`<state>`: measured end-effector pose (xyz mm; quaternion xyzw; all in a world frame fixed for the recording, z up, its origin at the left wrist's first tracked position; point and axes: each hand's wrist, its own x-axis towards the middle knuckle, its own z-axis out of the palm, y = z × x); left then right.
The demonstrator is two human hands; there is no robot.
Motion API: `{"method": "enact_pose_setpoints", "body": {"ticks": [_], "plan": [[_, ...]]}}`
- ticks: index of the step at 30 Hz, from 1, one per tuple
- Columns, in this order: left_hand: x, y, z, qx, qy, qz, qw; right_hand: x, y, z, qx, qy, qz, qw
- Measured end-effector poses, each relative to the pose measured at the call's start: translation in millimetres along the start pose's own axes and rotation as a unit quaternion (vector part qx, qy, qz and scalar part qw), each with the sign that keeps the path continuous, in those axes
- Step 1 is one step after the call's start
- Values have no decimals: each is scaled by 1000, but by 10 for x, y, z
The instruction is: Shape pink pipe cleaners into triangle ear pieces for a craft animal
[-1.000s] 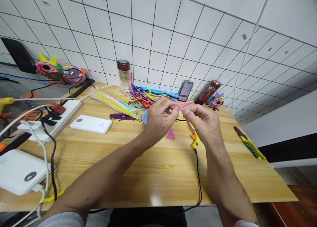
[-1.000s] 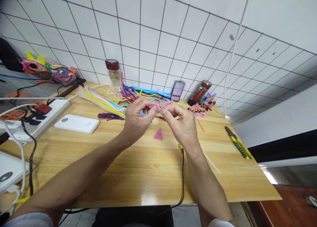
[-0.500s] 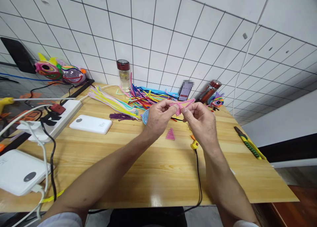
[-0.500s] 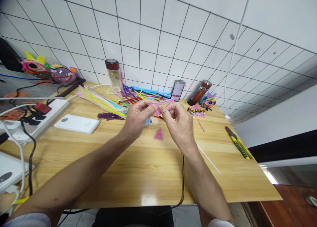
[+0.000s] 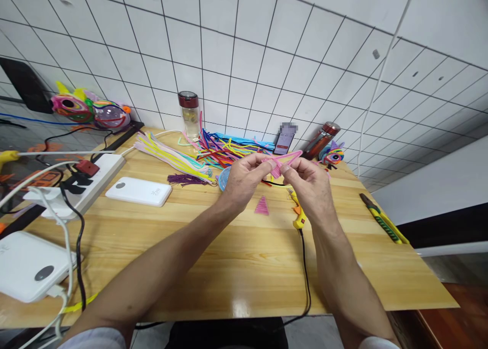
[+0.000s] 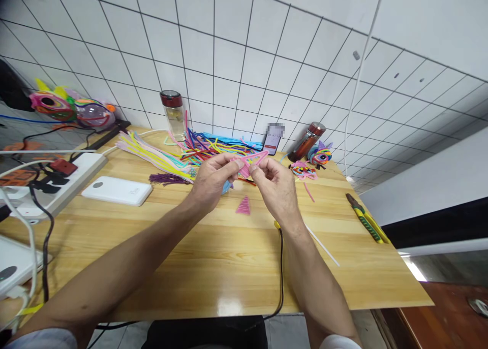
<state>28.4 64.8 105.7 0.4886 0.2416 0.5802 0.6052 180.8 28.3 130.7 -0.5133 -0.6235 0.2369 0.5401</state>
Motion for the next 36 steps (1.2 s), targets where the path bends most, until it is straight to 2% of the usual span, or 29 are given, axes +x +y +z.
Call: {"method": "enact_pose_setpoints", "body": {"ticks": [7, 12, 17, 23, 28, 31, 36], "plan": [[-8, 35, 10, -11, -21, -4, 1000, -19, 61, 17, -44, 26, -21, 998], [4, 38, 16, 5, -6, -2, 1000, -36, 59, 32, -103, 40, -71, 991], [12, 28, -1, 13, -4, 13, 1000, -40, 53, 41, -111, 44, -81, 990], [18, 19, -25, 13, 2, -1, 1000, -22, 23, 6, -74, 25, -39, 996], [60, -19, -58, -28, 32, -20, 999, 21, -19, -79, -22, -7, 6, 1000], [67, -10, -62, -49, 44, -33, 997, 27, -36, -87, -27, -19, 20, 999], [65, 21, -54, -62, 30, -47, 997, 19, -39, -66, -52, -22, 31, 998]]}}
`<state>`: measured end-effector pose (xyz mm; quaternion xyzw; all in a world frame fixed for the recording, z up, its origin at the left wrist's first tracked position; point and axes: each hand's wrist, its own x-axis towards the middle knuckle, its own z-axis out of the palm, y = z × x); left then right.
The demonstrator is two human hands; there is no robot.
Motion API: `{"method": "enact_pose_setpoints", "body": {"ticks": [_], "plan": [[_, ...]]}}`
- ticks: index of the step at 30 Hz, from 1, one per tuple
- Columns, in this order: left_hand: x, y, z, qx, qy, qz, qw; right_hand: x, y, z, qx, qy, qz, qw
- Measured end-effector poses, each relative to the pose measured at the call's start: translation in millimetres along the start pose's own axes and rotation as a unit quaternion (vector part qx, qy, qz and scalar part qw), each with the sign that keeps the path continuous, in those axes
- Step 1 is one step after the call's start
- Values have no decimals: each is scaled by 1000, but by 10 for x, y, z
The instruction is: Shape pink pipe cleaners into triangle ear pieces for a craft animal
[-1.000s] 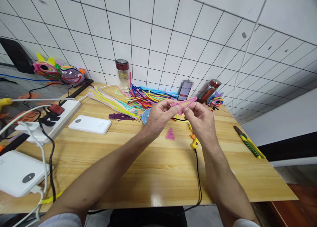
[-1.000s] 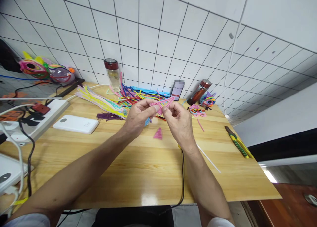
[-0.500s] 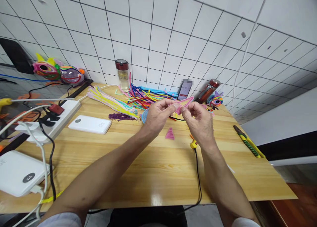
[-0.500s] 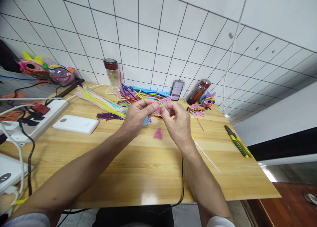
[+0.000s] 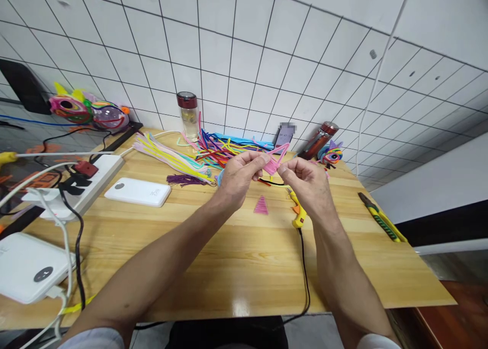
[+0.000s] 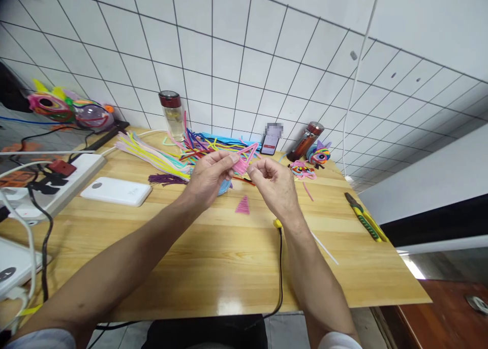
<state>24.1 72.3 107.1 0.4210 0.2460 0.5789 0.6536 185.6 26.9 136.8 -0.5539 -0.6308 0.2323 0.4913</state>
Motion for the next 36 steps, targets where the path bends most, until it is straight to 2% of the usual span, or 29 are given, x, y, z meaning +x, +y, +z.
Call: {"method": "enact_pose_setpoints", "body": {"ticks": [4, 11, 25, 36], "plan": [[10, -7, -9, -2, -5, -4, 1000, 6, 1, -17, 1, -1, 0, 1000], [9, -17, -37, 58, -21, 29, 998, 23, 13, -38, 35, -66, 30, 997], [-10, 69, -19, 119, -76, 25, 990, 13, 10, -32, -27, -12, -50, 998], [29, 41, -76, 116, -88, 49, 988, 15, 26, -30, -42, -12, -53, 998]]}}
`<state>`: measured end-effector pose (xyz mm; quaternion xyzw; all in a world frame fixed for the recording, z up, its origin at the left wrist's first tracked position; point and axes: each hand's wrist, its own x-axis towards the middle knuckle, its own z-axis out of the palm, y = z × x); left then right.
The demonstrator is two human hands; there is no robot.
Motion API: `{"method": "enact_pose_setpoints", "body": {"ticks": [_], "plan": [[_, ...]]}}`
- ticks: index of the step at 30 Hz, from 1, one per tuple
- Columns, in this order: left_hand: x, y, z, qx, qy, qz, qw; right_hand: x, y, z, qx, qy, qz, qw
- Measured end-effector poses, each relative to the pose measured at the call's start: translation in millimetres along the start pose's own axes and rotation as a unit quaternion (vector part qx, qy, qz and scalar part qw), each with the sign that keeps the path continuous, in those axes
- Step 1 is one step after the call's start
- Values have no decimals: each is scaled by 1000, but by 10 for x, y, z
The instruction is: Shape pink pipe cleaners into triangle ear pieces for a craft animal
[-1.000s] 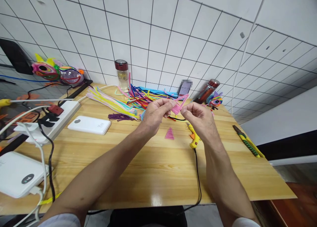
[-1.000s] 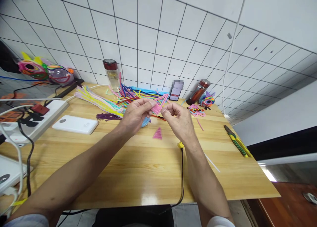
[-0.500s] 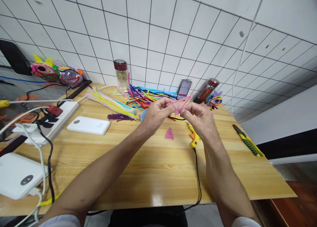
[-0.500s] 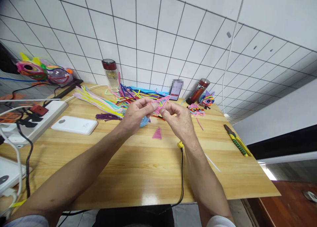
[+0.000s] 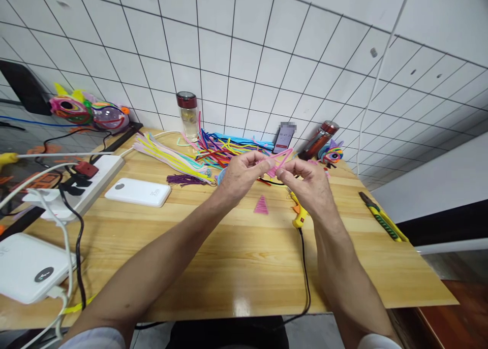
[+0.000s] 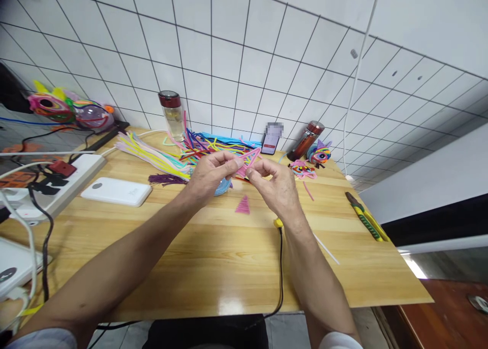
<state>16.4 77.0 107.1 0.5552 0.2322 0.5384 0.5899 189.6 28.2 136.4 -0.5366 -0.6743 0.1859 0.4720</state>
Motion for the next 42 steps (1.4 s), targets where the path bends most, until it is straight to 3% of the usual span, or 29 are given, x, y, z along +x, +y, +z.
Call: {"method": "enact_pose_setpoints", "body": {"ticks": [8, 16, 23, 27, 36, 42], "plan": [[62, -29, -26, -29, 42, -39, 998, 14, -10, 17, 43, -13, 25, 999], [-19, -53, -6, 87, -27, -58, 994, -23, 113, -46, 72, -65, 104, 990], [-93, -243, 161, -28, -38, -172, 984, -317, 339, -115, 122, -38, 143, 982], [-240, -334, 227, -32, -16, -169, 985, -419, 483, -64, 156, -17, 160, 974], [-719, -579, 182, 8, 75, -157, 985, -646, 687, 165, 145, -106, 116, 977], [-885, -789, 162, -40, 115, -171, 978, -724, 686, 251, 123, -110, 101, 981]]}}
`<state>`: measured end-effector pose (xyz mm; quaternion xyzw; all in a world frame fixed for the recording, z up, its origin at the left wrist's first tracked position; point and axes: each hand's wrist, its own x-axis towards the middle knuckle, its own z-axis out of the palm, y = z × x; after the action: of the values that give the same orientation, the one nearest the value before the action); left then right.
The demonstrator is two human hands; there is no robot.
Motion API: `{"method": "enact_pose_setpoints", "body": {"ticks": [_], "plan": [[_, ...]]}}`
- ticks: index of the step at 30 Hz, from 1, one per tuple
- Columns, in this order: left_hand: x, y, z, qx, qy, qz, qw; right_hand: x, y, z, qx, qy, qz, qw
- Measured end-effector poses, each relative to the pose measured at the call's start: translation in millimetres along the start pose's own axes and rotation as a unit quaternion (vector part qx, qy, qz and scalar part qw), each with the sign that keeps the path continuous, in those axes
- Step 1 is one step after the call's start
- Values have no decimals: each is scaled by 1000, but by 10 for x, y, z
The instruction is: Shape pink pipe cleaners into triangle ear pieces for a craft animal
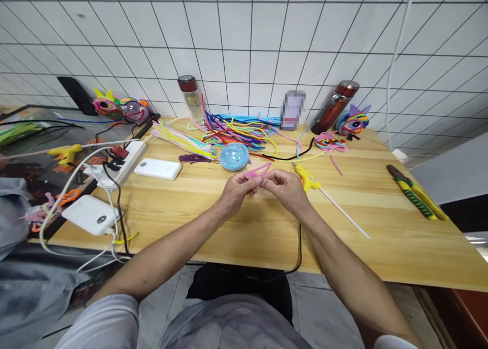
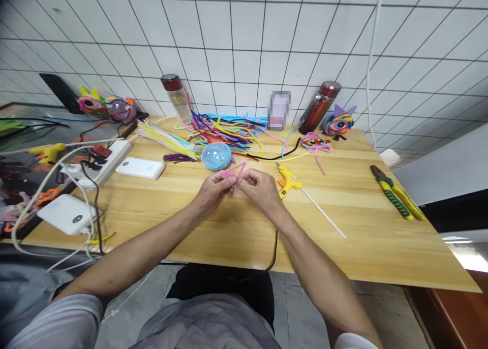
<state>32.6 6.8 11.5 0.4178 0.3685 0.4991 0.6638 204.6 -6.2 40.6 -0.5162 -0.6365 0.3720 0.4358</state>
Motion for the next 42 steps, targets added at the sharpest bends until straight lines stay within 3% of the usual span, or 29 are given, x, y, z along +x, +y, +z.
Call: {"method": "enact_pose_setpoints", "body": {"ticks": [9, 14, 20, 28, 31, 42], "plan": [[-27, -60, -57, -24, 13, -22, 999, -68, 2, 124, -42, 31, -17, 998], [-19, -70, -89, -20, 4, -3, 1000, -67, -3, 138, -58, 44, -13, 997], [22, -50, -160, -6, 34, 28, 999, -68, 17, 155, -77, 41, 12, 996], [-24, -17, -133, -83, -7, -26, 996, -80, -12, 127, -74, 46, 25, 996], [-35, -51, -126, -61, -18, -37, 997, -83, -8, 133, -73, 56, 12, 996], [-25, -85, -111, -42, 1, -34, 999, -92, 103, 197, -81, 64, -30, 994]]}}
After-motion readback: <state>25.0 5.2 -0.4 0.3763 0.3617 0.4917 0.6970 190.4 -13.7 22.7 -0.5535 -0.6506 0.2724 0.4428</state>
